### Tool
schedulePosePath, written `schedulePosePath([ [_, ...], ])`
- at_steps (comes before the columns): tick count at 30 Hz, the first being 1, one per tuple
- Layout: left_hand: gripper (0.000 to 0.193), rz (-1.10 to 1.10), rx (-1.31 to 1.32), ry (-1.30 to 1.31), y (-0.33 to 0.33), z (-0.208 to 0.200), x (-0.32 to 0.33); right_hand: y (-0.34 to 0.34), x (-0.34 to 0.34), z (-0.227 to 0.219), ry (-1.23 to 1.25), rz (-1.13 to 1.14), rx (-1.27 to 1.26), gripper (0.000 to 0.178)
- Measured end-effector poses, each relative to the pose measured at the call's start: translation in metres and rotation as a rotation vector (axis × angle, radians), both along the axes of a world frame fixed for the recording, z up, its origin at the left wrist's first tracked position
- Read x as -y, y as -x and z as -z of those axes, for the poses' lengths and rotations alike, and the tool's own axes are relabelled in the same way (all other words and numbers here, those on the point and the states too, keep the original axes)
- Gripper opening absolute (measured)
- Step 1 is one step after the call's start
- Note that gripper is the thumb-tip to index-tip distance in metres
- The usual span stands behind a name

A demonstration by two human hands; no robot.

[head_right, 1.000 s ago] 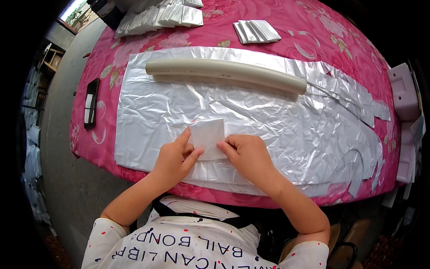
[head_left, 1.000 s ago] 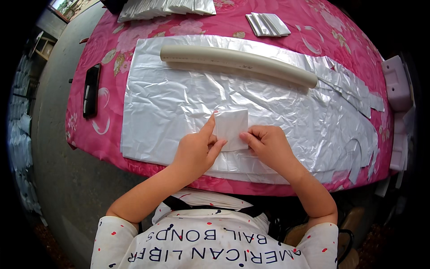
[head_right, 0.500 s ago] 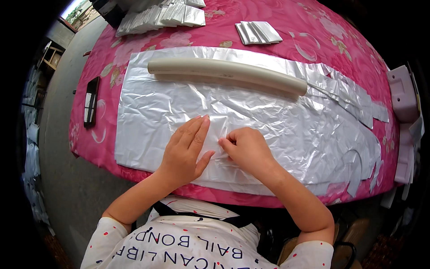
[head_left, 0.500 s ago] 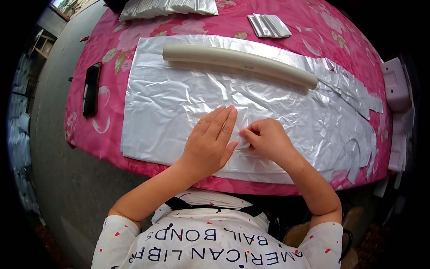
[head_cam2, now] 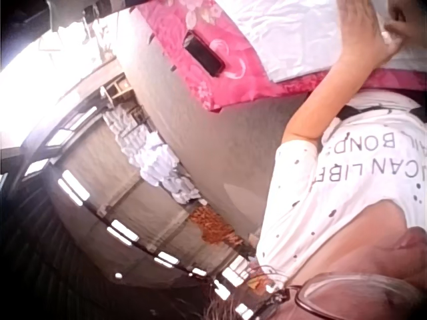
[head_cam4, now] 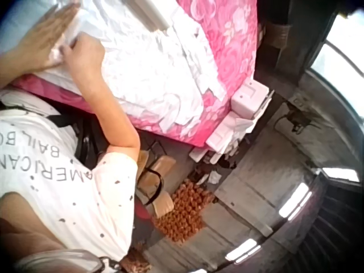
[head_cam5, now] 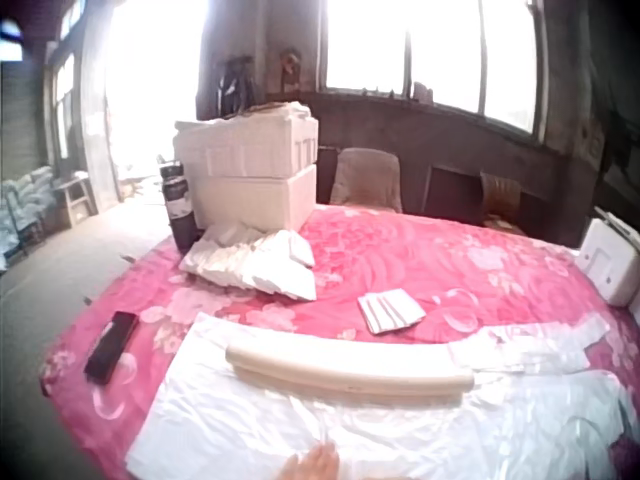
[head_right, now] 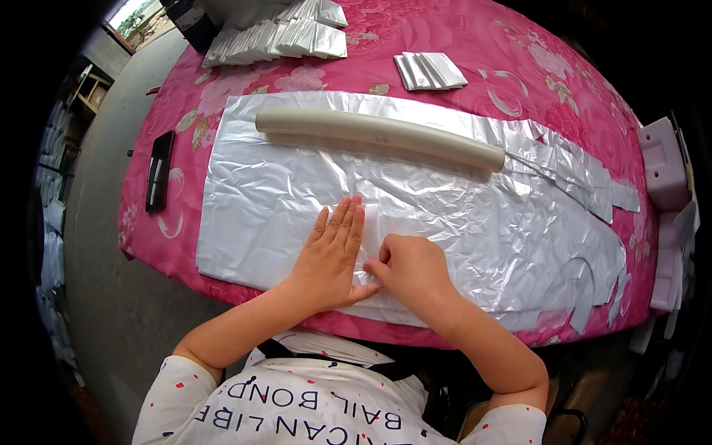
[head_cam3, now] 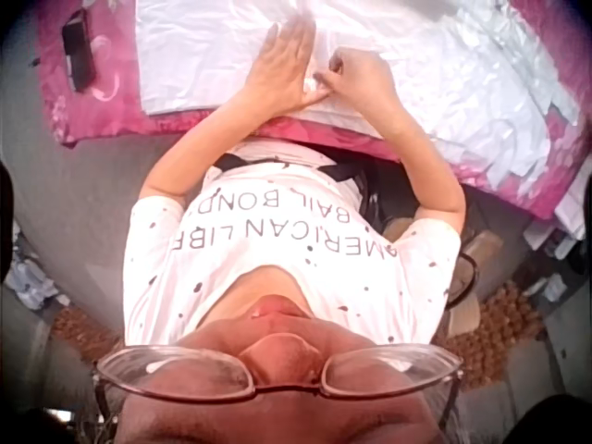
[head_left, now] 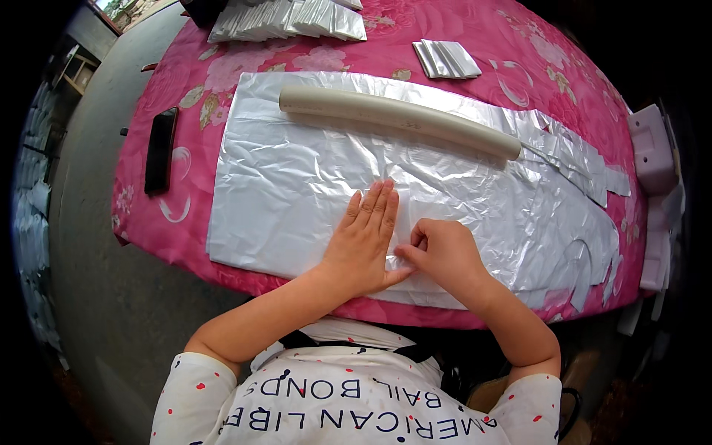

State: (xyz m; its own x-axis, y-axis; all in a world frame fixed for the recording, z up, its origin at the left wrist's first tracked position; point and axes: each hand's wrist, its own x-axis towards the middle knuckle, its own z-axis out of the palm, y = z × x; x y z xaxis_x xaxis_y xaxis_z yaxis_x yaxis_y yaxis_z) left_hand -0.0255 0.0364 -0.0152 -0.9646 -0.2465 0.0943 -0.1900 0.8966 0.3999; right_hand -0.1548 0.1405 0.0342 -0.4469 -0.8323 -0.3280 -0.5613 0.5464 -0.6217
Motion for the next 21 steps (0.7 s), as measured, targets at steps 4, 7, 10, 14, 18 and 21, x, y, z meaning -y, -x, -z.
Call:
schedulePosePath([
  [4, 0.100, -0.013, -0.110, -0.063, -0.011, -0.009, 0.003, 0.007, 0.002, -0.016, -0.217, -0.167, -0.216, 0.022],
  [7, 0.092, -0.033, -0.314, -0.274, -0.045, -0.012, 0.005, 0.000, 0.005, -0.020, 0.072, -0.246, -0.407, 0.028],
  [10, 0.057, -0.081, -0.239, -0.977, -0.095, -0.018, 0.000, -0.001, 0.025, -0.006, 0.460, -0.347, -0.496, 0.041],
  [14, 0.024, -0.403, 0.083, -1.552, -0.146, -0.011, -0.006, -0.012, 0.045, 0.033, 0.368, -0.390, -0.370, 0.064],
  [18, 0.021, -0.660, 0.144, -1.558, -0.170, -0.018, -0.013, -0.074, 0.044, 0.032, 0.342, -0.464, -0.285, 0.070],
  [21, 0.020, -0.732, -0.009, -1.625, -0.185, 0.003, -0.023, -0.121, 0.041, 0.038, 0.395, -0.617, -0.089, 0.070],
])
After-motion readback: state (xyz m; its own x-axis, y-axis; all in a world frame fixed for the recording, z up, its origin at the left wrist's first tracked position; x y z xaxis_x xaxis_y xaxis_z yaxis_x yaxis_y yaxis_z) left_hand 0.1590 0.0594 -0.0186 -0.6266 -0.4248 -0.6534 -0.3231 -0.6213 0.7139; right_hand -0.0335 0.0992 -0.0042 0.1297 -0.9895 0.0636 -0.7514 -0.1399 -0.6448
